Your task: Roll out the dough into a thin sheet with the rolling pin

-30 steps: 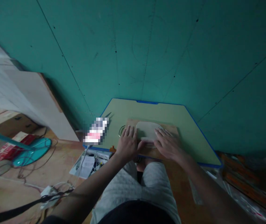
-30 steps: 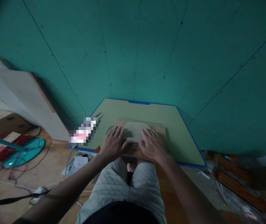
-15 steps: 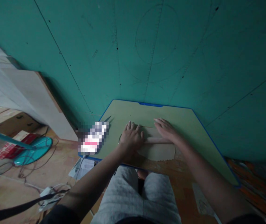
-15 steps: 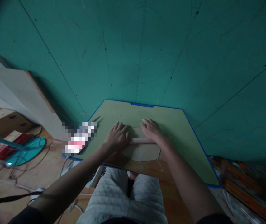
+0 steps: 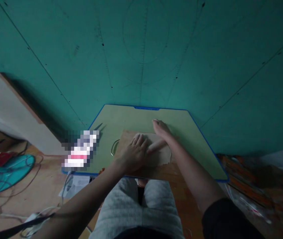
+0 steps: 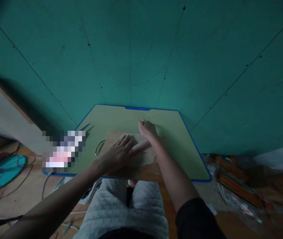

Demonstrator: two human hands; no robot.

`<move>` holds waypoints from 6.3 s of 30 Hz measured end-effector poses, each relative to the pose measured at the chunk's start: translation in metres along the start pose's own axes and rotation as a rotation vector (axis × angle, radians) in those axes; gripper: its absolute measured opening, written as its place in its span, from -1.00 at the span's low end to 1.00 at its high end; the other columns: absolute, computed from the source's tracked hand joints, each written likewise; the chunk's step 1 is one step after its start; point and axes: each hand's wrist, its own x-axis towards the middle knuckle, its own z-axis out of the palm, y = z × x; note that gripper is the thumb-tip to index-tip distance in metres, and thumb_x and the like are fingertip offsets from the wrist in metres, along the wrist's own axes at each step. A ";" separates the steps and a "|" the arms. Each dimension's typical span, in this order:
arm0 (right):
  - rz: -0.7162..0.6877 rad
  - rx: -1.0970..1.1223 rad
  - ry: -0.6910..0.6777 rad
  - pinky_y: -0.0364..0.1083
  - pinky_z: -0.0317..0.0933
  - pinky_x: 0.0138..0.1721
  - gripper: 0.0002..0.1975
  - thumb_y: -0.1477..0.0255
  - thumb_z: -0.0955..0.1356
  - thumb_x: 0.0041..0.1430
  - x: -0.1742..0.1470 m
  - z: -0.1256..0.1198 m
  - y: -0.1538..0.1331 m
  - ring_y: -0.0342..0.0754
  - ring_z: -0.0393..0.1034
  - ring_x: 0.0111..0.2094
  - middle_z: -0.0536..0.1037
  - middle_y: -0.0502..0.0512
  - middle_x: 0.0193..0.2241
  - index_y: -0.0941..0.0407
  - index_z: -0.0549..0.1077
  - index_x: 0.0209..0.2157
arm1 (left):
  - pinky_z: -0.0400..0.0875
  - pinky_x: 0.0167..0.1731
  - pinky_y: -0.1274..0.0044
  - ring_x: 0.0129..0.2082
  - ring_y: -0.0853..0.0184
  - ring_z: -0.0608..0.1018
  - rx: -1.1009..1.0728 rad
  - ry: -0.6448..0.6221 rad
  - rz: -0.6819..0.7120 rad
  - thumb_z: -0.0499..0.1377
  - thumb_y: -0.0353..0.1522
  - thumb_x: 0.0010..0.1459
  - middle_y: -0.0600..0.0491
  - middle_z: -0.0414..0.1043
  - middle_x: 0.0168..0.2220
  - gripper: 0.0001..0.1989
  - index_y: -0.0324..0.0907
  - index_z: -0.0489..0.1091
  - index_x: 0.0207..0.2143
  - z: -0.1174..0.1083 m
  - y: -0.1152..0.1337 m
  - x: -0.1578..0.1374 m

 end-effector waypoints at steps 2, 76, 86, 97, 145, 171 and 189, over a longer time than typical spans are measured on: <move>0.010 -0.014 -0.036 0.00 0.22 0.00 -0.48 0.43 -0.04 0.41 0.000 -0.001 -0.005 0.06 0.41 0.04 0.55 0.23 0.04 0.11 0.47 0.00 | 0.12 0.27 0.15 0.21 0.07 0.33 -0.052 0.030 0.026 -0.12 -0.32 0.42 -0.18 0.38 0.05 -0.62 -0.27 0.25 0.16 -0.002 0.001 0.001; -0.277 -0.172 0.236 0.20 0.06 0.30 -0.42 0.37 0.18 0.28 -0.213 0.026 0.003 0.22 0.13 0.31 0.25 0.42 0.30 0.40 0.27 0.24 | 0.21 0.26 0.13 0.30 -0.03 0.29 0.023 0.186 -0.251 -0.06 -0.20 0.38 -0.29 0.27 0.27 -0.46 -0.41 0.28 0.22 -0.003 0.046 -0.060; -0.242 -0.082 0.215 0.20 -0.02 0.33 -0.43 0.28 0.11 0.37 -0.137 0.012 0.025 0.16 0.13 0.32 0.30 0.36 0.28 0.31 0.29 0.25 | 0.26 0.21 0.17 0.25 0.02 0.36 0.087 0.063 -0.307 -0.01 -0.26 0.34 -0.21 0.44 0.14 -0.60 -0.29 0.44 0.05 -0.007 -0.012 0.033; -0.116 -0.089 0.112 0.18 -0.04 0.33 -0.26 0.05 0.07 0.37 -0.148 0.011 0.005 0.22 0.08 0.34 0.26 0.45 0.29 0.37 0.28 0.25 | 0.17 0.27 0.18 0.30 -0.01 0.29 0.117 0.073 -0.246 -0.09 -0.31 0.37 -0.24 0.38 0.20 -0.53 -0.38 0.36 0.16 -0.006 -0.010 0.019; -0.175 -0.008 0.299 0.19 0.07 0.31 -0.40 0.30 0.08 0.38 -0.165 0.028 0.043 0.19 0.08 0.34 0.24 0.43 0.30 0.41 0.28 0.24 | 0.23 0.22 0.10 0.20 -0.10 0.40 0.145 0.247 -0.329 -0.07 -0.17 0.36 -0.42 0.33 0.19 -0.39 -0.55 0.24 0.19 -0.001 0.048 -0.052; -0.126 -0.027 0.001 0.14 -0.08 0.34 -0.50 0.30 0.09 0.41 -0.062 0.014 0.038 0.07 -0.01 0.38 0.26 0.16 0.32 0.11 0.33 0.25 | 0.31 0.14 0.14 0.22 -0.03 0.40 0.084 0.029 -0.354 -0.10 -0.08 0.38 -0.31 0.38 0.18 -0.44 -0.29 0.33 0.17 0.018 -0.056 0.048; -0.169 -0.140 0.172 0.15 0.04 0.30 -0.42 0.32 0.16 0.32 -0.159 0.011 0.001 0.19 0.20 0.28 0.25 0.33 0.31 0.28 0.26 0.28 | 0.22 0.22 0.13 0.28 -0.11 0.30 0.166 0.157 -0.386 -0.12 -0.18 0.38 -0.42 0.31 0.21 -0.39 -0.54 0.27 0.19 -0.001 0.014 -0.031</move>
